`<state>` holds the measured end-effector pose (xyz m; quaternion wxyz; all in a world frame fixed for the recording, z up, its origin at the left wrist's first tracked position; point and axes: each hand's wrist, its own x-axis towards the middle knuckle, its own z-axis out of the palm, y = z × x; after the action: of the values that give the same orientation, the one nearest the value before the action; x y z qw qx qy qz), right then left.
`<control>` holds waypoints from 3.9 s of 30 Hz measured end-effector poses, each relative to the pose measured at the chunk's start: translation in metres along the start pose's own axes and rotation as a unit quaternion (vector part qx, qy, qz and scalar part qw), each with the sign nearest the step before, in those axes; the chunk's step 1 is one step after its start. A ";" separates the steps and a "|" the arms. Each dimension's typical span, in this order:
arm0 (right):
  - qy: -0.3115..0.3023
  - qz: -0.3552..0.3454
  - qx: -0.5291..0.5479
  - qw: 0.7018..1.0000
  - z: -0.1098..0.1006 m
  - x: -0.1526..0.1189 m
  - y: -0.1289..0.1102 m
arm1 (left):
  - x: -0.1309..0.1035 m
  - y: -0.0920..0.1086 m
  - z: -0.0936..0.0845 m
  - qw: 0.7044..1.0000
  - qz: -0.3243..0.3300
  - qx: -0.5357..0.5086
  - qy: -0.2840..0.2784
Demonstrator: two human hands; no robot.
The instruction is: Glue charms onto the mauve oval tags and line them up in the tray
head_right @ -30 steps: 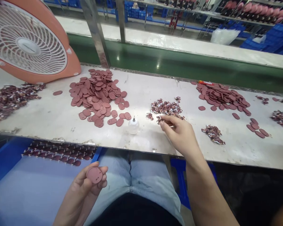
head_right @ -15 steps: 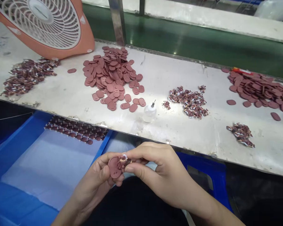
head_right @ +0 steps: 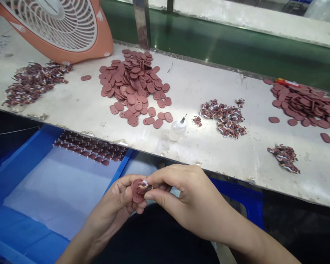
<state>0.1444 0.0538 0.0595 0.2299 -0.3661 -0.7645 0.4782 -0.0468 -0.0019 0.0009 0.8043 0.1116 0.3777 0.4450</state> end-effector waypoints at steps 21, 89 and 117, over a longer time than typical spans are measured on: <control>-0.054 -0.012 -0.039 0.998 -0.003 0.007 -0.003 | -0.001 -0.002 -0.005 0.999 -0.033 -0.018 0.009; 0.000 -0.055 -0.049 0.997 -0.003 -0.001 -0.013 | -0.003 -0.008 -0.010 0.991 -0.057 -0.087 -0.079; 0.111 -0.060 -0.104 0.987 0.032 0.008 0.019 | 0.009 -0.018 -0.019 0.990 -0.041 -0.135 -0.031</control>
<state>0.1234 0.0476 0.0283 0.3023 -0.3924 -0.8002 0.3381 -0.0463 -0.0077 -0.0262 0.8407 0.0002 0.2937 0.4549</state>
